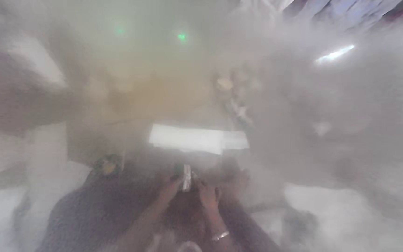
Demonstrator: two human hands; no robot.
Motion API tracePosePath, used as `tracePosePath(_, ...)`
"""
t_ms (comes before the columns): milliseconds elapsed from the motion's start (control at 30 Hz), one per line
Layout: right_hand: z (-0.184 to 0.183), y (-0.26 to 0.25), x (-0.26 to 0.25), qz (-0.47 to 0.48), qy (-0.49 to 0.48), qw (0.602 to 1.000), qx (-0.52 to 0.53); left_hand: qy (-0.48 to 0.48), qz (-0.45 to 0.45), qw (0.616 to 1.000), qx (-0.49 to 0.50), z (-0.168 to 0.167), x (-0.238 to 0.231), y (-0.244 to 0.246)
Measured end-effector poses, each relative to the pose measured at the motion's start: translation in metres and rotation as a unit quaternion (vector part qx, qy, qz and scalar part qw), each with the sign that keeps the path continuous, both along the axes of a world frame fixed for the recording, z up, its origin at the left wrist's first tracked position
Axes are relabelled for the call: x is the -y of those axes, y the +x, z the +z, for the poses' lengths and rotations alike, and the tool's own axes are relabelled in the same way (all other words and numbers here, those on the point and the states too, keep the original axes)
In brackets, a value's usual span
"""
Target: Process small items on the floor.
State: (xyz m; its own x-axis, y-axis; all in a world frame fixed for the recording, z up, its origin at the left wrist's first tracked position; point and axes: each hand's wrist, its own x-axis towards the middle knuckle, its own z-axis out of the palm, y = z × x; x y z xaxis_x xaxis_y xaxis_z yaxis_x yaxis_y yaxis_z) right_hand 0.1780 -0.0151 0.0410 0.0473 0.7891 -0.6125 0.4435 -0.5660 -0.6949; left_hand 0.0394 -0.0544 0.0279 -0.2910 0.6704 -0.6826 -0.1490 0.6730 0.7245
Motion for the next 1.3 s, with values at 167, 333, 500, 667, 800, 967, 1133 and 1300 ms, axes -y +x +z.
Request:
tracePosePath(167, -0.005, 0.002, -0.005, 0.010, 0.024, 1.000, -0.015, -0.006, -0.005, 1.000, 0.007, 0.005, -0.005, -0.002)
tracePosePath(333, -0.002, 0.004, -0.002, 0.013, -0.004, 1.000, -0.021, 0.011, -0.026, 1.000, -0.004, -0.007, 0.002, -0.006)
tracePosePath(500, -0.002, 0.009, -0.004, 0.039, -0.017, 0.999, -0.012, -0.006, -0.046, 0.999, -0.001, -0.003, -0.003, -0.003)
tracePosePath(667, 0.000, 0.008, -0.005, 0.041, -0.010, 0.999, -0.020, -0.014, -0.072, 0.997, -0.019, 0.002, -0.003, -0.008)
tracePosePath(800, -0.017, 0.013, -0.005, 0.053, -0.013, 0.998, -0.039, -0.009, -0.056, 0.998, -0.021, -0.006, -0.002, -0.005)
tracePosePath(967, -0.027, 0.021, -0.007, 0.053, -0.013, 0.993, -0.105, 0.024, -0.022, 0.999, 0.026, -0.024, -0.003, -0.007)
tracePosePath(1133, -0.024, 0.000, 0.008, -0.048, 0.024, 0.988, -0.148, 0.004, -0.010, 0.998, -0.064, -0.010, -0.007, -0.002)
tracePosePath(1300, -0.033, -0.008, 0.021, -0.060, 0.027, 0.993, -0.096, 0.045, -0.238, 0.938, -0.247, 0.014, -0.016, -0.009)
